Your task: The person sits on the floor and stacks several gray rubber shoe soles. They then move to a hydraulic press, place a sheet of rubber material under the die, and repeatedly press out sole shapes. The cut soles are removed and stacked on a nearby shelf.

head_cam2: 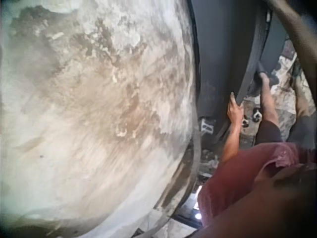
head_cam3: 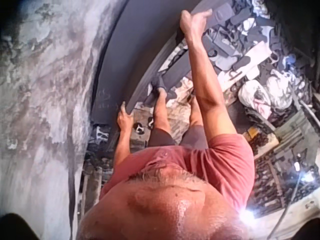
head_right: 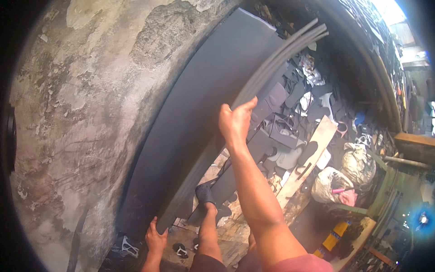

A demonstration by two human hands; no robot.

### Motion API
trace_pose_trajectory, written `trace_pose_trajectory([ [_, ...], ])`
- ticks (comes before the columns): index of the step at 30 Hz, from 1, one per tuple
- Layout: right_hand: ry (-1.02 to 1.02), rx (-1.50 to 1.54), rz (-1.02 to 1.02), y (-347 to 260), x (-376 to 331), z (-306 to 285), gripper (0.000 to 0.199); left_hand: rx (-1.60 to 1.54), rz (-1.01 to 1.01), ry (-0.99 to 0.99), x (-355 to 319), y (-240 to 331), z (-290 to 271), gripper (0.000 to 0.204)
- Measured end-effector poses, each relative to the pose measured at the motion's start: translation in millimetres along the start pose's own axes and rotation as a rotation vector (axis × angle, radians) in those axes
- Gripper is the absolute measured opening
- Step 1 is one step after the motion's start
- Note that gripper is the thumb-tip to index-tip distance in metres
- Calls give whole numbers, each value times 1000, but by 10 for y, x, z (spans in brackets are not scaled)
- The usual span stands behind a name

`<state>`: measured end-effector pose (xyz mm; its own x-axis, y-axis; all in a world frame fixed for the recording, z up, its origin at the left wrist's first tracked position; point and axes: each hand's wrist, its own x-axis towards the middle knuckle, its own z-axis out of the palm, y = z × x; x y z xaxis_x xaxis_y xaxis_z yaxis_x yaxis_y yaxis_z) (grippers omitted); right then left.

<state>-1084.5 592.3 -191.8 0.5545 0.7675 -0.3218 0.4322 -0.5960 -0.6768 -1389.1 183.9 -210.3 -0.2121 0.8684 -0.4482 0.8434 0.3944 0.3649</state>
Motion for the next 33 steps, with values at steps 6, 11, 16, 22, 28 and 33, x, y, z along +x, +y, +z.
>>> trace_pose_trajectory([
  [6, 9, 41, 57, -254, 26, 347, 98, 53, -139, 134, 333, -111, -196, 77],
  [11, -25, 8, 97, -285, 61, 544, 91, 116, -155, 173, 260, -191, -114, 84],
  [16, -124, -65, 79, -384, 73, 474, 93, -9, -329, 131, -308, -797, 40, 80],
  [22, -146, -7, 98, 84, 242, -40, 92, 101, -318, 8, -521, -643, -24, 70],
  [28, -120, -5, 146, 1574, -236, -1540, 93, 236, -158, 47, -1991, -313, 11, 66],
  [33, -135, -56, 200, 2686, -474, -2546, 95, 319, -211, -130, -3118, 775, -43, 54],
])
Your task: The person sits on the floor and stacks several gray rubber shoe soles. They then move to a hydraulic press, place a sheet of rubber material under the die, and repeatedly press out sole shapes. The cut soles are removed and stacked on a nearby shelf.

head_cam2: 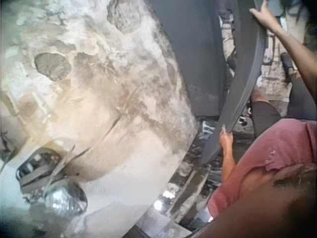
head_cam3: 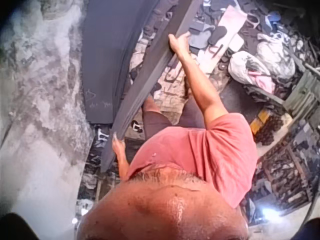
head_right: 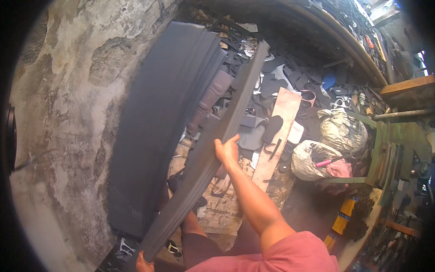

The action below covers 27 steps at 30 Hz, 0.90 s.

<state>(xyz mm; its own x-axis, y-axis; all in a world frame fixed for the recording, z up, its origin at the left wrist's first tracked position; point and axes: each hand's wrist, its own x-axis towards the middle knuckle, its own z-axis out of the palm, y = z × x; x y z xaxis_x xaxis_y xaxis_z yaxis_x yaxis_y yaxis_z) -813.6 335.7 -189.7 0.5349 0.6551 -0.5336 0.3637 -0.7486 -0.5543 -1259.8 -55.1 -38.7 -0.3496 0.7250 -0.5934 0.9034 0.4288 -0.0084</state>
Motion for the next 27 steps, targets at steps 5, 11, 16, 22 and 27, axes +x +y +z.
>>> trace_pose_trajectory([
  [5, 58, 17, 15, 852, 584, -760, 90, 8, 100, 94, -373, 445, 582, 70],
  [11, 157, 326, -121, 1435, 1527, -1635, 86, -30, 182, 230, -527, 1584, 993, 83],
  [16, -1, 677, -292, 1553, 1567, -2224, 67, -50, 193, 315, -616, 2105, 1224, 83],
  [22, 312, 239, -187, 1162, 1552, -2421, 78, -184, 272, 205, -414, 2256, 1108, 73],
  [27, 402, 244, -270, 1352, 1958, -2470, 62, -194, 314, 237, -328, 2414, 1239, 78],
])
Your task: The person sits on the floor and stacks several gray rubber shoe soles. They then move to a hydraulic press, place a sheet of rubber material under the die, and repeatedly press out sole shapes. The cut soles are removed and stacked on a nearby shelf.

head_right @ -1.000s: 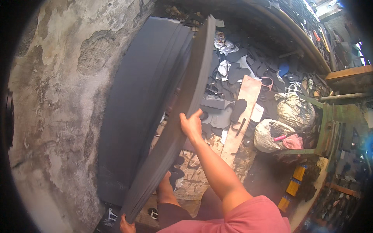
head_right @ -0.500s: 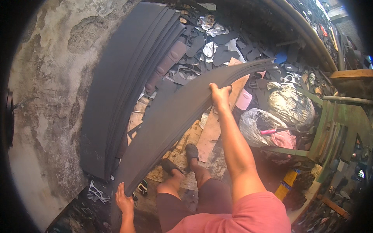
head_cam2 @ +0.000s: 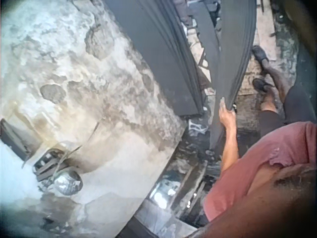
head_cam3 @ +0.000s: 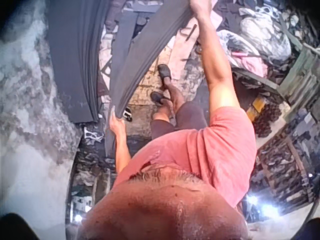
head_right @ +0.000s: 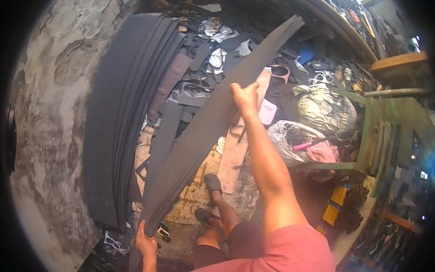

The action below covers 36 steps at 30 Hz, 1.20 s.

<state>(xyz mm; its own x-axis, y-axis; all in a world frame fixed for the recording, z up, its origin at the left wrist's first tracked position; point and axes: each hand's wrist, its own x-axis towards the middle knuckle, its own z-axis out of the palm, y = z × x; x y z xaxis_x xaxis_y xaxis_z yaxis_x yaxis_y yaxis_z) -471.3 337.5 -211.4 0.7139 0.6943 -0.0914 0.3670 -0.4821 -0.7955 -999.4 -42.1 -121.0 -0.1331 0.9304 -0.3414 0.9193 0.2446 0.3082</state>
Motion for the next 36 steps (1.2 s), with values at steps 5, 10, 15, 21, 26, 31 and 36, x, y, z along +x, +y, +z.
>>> trace_pose_trajectory([
  [5, -73, 213, -8, 651, 18, 36, 47, 5, 18, -18, -117, 273, 561, 79],
  [10, -44, 236, 622, 2506, -165, -153, 33, -190, -258, -606, -198, -362, 612, 74],
  [15, -448, -226, 465, 2559, -1066, 117, 59, -275, -518, -260, -189, -1262, 545, 70],
  [21, -902, -568, 63, 1765, -2498, 363, 48, -234, -360, 0, 1279, -2366, 675, 74],
  [26, -990, -537, 189, 1520, -3517, 331, 47, -133, -412, -79, 3107, -2937, 962, 105],
  [31, -968, -666, 320, 1477, -4276, 634, 49, 184, -407, -103, 4315, -3068, 1002, 119],
  [36, -1024, -570, 342, 1157, -4538, 1270, 50, 263, -174, 13, 4397, -3369, 1057, 110],
])
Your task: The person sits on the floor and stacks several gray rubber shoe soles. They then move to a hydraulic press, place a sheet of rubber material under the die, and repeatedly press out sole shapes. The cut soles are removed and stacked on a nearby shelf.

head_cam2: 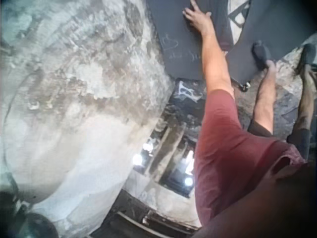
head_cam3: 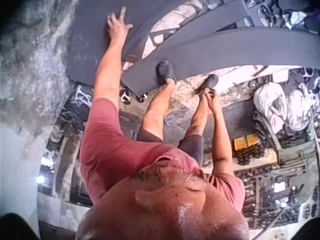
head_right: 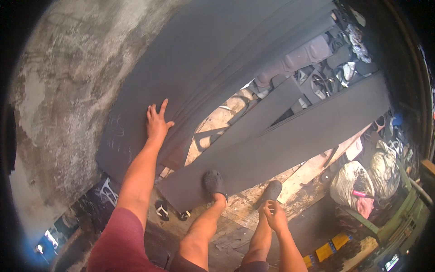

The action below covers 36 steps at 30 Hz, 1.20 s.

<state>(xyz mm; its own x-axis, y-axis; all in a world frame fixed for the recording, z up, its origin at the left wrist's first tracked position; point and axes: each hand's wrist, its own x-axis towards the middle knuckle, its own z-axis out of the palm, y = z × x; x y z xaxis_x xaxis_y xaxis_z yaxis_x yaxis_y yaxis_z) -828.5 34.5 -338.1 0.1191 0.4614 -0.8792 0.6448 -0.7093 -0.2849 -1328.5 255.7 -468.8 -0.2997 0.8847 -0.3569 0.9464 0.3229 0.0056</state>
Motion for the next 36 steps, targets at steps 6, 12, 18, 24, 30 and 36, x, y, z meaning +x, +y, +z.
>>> trace_pose_trajectory([
  [6, -3, 52, -173, -526, 260, 41, 59, 44, 94, 109, -355, -163, -279, 83],
  [12, -103, 752, -326, -1783, 360, -581, 91, -300, 615, -25, -2215, 125, -1608, 62],
  [18, -75, 927, -352, -2777, -41, -1697, 132, -236, 669, -212, -5038, -13, -2630, 46],
  [24, -34, 319, -409, -1832, -705, -1692, 60, -19, 111, 281, -6923, 216, -3331, 43],
  [30, -262, 1383, -482, -323, -2435, -2142, 30, 271, -590, 1112, -8058, 235, -3574, 20],
  [36, -90, 1219, -779, 930, -2927, -2842, 37, -438, -625, 1587, -8185, -191, -2971, 20],
])
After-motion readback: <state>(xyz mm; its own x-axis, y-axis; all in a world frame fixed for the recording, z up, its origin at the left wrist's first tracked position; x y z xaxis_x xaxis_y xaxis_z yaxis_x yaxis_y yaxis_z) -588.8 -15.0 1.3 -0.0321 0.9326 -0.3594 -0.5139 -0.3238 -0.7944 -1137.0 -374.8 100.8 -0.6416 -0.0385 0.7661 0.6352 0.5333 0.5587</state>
